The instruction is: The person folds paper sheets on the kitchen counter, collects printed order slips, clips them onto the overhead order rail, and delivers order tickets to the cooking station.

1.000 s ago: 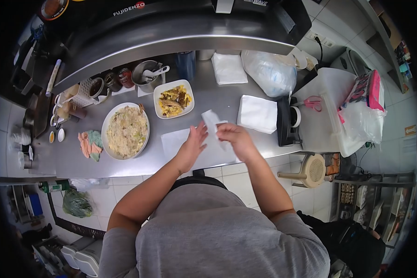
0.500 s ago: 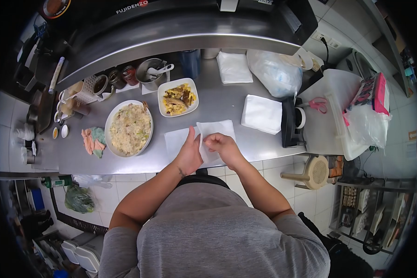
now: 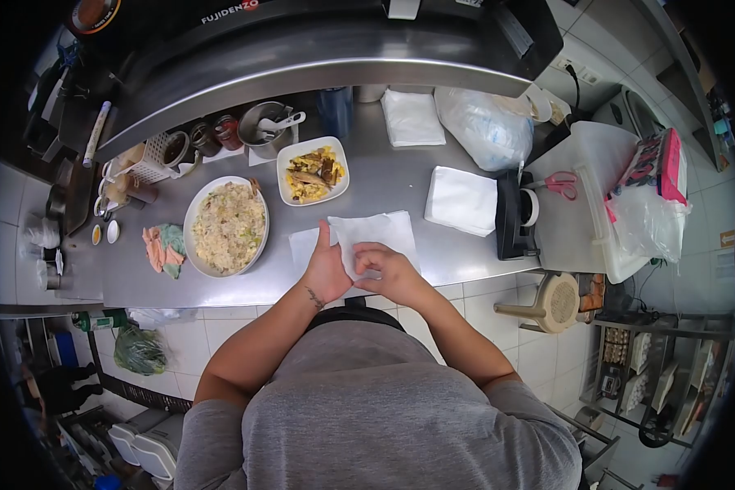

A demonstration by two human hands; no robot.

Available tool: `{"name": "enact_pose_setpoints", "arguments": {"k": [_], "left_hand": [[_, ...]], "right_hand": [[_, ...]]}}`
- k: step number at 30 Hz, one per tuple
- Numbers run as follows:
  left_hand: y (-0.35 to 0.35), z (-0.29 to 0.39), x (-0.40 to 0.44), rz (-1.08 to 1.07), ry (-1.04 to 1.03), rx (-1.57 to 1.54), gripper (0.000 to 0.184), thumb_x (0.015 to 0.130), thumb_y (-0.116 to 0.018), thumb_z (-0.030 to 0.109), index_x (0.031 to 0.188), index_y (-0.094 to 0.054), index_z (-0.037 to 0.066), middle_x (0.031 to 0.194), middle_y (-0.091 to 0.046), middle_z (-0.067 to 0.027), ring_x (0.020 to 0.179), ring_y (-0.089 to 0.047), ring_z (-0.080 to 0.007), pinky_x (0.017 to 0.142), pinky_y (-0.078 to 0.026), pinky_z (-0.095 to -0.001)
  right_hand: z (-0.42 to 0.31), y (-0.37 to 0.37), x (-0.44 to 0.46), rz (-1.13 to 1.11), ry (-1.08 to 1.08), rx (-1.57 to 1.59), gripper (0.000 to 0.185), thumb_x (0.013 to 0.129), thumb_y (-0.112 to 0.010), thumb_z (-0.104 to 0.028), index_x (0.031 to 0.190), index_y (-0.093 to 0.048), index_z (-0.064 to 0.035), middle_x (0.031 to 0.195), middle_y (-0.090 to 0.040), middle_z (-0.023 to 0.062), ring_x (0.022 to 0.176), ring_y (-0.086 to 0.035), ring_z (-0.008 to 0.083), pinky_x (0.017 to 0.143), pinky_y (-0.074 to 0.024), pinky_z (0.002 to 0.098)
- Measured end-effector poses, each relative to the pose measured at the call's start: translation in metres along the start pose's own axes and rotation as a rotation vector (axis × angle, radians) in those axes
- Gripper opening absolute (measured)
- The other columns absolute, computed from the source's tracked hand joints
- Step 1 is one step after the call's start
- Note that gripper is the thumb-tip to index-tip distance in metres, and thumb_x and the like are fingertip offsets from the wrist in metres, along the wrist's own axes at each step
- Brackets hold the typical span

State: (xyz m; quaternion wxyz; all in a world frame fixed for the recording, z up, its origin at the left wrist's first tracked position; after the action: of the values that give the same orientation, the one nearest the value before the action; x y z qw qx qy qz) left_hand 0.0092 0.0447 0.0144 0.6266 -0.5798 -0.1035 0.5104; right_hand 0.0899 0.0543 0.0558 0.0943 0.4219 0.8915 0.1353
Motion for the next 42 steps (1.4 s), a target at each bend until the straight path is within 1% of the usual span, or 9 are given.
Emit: {"name": "enact_pose_setpoints", "arguments": {"k": [5, 14, 17, 23, 29, 32, 35, 38, 42], "left_hand": [[-0.003, 0.002, 0.001, -0.055, -0.03, 0.023, 0.09, 0.082, -0.023, 0.076, 0.136, -0.035, 0.004, 0.133, -0.044, -0.012, 0.124, -0.041, -0.0264, 0.106, -0.029, -0.0399], [-0.002, 0.001, 0.0, -0.042, 0.018, -0.001, 0.082, 0.085, -0.025, 0.071, 0.134, -0.038, 0.006, 0.129, -0.048, -0.0093, 0.118, -0.047, -0.0253, 0.1, -0.036, -0.0375], [0.005, 0.001, -0.002, -0.043, 0.007, 0.042, 0.071, 0.089, -0.044, 0.058, 0.133, -0.038, 0.004, 0.127, -0.05, -0.0099, 0.118, -0.048, -0.0234, 0.101, -0.037, -0.0373], [0.063, 0.02, -0.023, 0.324, -0.108, 0.627, 0.033, 0.085, -0.061, 0.011, 0.116, -0.054, 0.0, 0.102, -0.062, -0.0101, 0.092, -0.062, -0.0185, 0.079, -0.052, -0.0322], [0.136, 0.025, -0.049, 0.471, -0.11, 0.84, 0.025, 0.088, -0.056, 0.007, 0.11, -0.056, -0.003, 0.096, -0.061, -0.0141, 0.075, -0.064, -0.0189, 0.064, -0.055, -0.0281], [0.123, 0.023, -0.05, 0.481, -0.113, 0.817, 0.028, 0.087, -0.057, 0.01, 0.109, -0.055, -0.006, 0.093, -0.061, -0.0147, 0.072, -0.065, -0.0203, 0.063, -0.056, -0.0296], [0.084, 0.032, -0.058, 0.545, -0.182, 0.599, 0.032, 0.083, -0.06, 0.011, 0.107, -0.054, -0.008, 0.091, -0.062, -0.0144, 0.075, -0.065, -0.0213, 0.063, -0.056, -0.0316], [0.078, 0.04, -0.052, 0.475, -0.165, 0.445, 0.037, 0.079, -0.061, 0.011, 0.108, -0.052, -0.01, 0.09, -0.062, -0.0125, 0.076, -0.065, -0.0216, 0.066, -0.056, -0.0345], [0.071, 0.053, -0.051, 0.452, -0.172, 0.625, 0.031, 0.076, -0.062, 0.006, 0.104, -0.055, -0.003, 0.087, -0.062, -0.0103, 0.072, -0.063, -0.0196, 0.065, -0.054, -0.0345]], "right_hand": [[0.01, -0.001, 0.001, 0.0, -0.046, 0.079, 0.007, 0.079, -0.067, -0.008, 0.08, -0.064, -0.0015, 0.12, -0.056, 0.0175, 0.1, -0.06, 0.0269, 0.084, -0.0465, 0.0312], [0.015, -0.004, 0.005, 0.004, 0.002, 0.071, 0.008, 0.085, -0.059, -0.008, 0.088, -0.064, -0.0021, 0.111, -0.06, 0.0141, 0.093, -0.061, 0.0206, 0.08, -0.0467, 0.0287], [0.035, 0.001, 0.004, 0.081, -0.269, 0.279, 0.011, 0.09, -0.054, -0.011, 0.096, -0.061, -0.0047, 0.1, -0.06, 0.0076, 0.088, -0.059, 0.0149, 0.078, -0.0468, 0.0266], [0.058, 0.041, -0.028, 0.603, -0.199, 0.898, 0.014, 0.096, -0.045, -0.018, 0.097, -0.052, -0.0059, 0.091, -0.059, 0.0049, 0.085, -0.059, 0.014, 0.077, -0.049, 0.0306], [0.146, 0.038, -0.099, 0.739, -0.566, 0.817, 0.019, 0.095, -0.047, -0.02, 0.1, -0.052, -0.0026, 0.095, -0.06, 0.0073, 0.086, -0.058, 0.0152, 0.077, -0.0488, 0.0301], [0.134, 0.03, -0.092, 0.679, -0.495, 0.832, 0.027, 0.091, -0.054, -0.015, 0.114, -0.048, -0.0028, 0.097, -0.059, 0.0086, 0.086, -0.059, 0.018, 0.079, -0.0483, 0.0304], [0.072, 0.033, -0.063, 0.504, -0.194, 0.625, 0.054, 0.083, -0.064, -0.01, 0.13, -0.037, -0.0054, 0.101, -0.058, 0.0119, 0.086, -0.059, 0.0212, 0.082, -0.0477, 0.0321], [0.017, 0.034, -0.044, 0.351, -0.023, -0.015, 0.08, 0.075, -0.072, -0.009, 0.139, -0.025, -0.0085, 0.109, -0.056, 0.0165, 0.092, -0.059, 0.0236, 0.085, -0.0467, 0.0333], [0.04, 0.032, -0.033, 0.466, -0.207, 0.079, 0.072, 0.072, -0.073, -0.009, 0.134, -0.036, -0.0072, 0.104, -0.059, 0.0165, 0.089, -0.061, 0.0217, 0.08, -0.049, 0.0308]]}}
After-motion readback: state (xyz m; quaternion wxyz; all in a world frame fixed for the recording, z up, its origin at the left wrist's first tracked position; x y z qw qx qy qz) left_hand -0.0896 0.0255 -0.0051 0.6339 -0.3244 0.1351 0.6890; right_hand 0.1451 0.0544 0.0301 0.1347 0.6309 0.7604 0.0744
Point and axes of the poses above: each hand's wrist, its own x-axis towards the middle knuckle, its own y-axis out of the back of the hand, z = x × y, the point moved 8 cm from there along x, towards the middle knuckle
